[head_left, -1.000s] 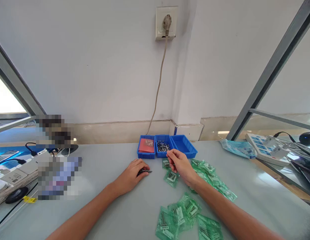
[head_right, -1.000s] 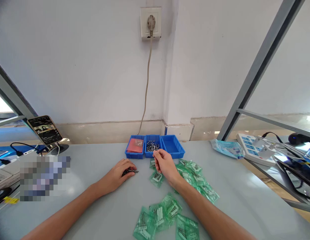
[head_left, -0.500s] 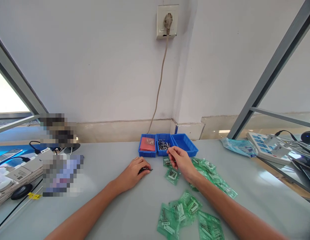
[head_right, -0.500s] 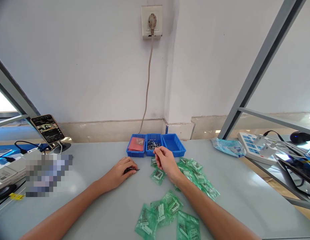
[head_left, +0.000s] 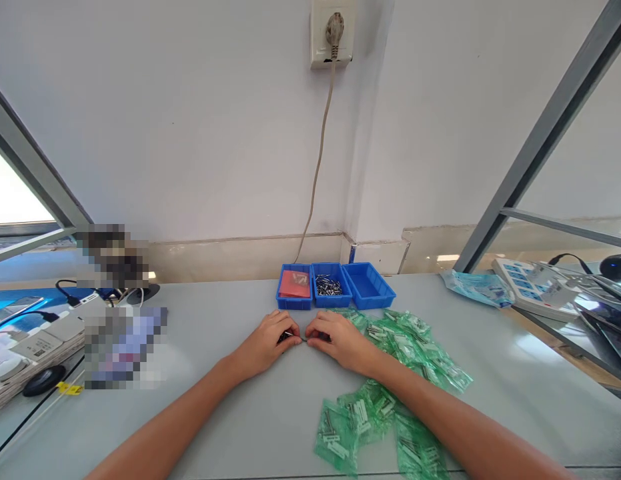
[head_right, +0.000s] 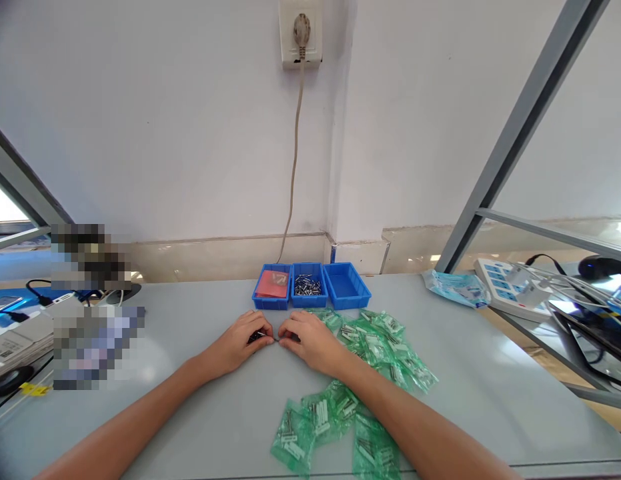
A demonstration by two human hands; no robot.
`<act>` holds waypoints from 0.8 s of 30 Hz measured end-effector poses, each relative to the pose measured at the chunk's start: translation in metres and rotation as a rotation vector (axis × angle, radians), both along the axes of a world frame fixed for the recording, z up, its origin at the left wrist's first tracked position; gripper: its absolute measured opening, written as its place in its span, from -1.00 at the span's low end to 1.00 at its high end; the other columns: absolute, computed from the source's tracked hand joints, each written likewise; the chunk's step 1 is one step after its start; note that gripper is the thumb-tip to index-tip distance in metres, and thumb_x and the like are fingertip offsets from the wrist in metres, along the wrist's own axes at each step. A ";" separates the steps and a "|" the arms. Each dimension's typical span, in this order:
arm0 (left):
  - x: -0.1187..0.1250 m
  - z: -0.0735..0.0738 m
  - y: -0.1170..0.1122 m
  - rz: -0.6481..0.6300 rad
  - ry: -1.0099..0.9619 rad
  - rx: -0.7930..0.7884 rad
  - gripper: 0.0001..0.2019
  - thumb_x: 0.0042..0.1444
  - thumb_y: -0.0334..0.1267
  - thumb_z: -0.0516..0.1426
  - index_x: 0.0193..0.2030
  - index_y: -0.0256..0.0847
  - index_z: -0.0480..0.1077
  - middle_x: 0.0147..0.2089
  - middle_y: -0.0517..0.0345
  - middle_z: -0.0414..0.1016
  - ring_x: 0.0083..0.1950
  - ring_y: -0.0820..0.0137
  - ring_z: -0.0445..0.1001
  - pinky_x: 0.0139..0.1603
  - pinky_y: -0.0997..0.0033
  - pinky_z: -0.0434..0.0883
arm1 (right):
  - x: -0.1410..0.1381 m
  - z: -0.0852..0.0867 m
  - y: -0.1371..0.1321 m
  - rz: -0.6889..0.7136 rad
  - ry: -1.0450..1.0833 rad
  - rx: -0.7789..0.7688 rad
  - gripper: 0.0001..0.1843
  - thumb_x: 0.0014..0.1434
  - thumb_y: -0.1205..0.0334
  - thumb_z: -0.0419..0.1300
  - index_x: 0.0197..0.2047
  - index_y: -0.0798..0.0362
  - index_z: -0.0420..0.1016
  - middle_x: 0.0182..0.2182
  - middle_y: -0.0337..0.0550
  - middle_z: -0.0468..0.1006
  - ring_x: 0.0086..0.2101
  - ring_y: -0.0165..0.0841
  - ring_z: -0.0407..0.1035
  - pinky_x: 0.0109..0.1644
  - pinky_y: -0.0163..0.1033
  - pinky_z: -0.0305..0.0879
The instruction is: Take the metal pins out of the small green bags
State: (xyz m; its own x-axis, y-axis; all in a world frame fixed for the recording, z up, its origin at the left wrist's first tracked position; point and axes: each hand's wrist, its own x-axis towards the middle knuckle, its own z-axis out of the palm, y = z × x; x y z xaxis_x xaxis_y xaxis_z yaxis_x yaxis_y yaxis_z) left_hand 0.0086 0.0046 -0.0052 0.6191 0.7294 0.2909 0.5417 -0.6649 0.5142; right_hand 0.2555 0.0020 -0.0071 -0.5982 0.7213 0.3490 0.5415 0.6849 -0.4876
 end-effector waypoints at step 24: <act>0.004 0.001 -0.001 0.032 -0.057 -0.053 -0.84 0.42 -0.11 0.14 -0.09 -0.13 0.44 -0.13 0.12 0.51 -0.06 0.26 0.45 0.01 0.25 0.41 | -0.008 0.003 -0.005 -0.048 -0.028 0.020 -0.90 0.40 0.35 0.10 -0.19 0.01 0.38 -0.25 -0.14 0.49 -0.22 -0.24 0.34 -0.06 -0.13 0.22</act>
State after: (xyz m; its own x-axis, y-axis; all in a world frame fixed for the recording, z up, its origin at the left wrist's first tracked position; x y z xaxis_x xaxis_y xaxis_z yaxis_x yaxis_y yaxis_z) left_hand 0.0124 0.0038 -0.0040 0.5785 0.7639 0.2858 0.5313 -0.6188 0.5786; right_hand 0.2475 -0.0035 -0.0040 -0.5726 0.7428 0.3470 0.5876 0.6670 -0.4582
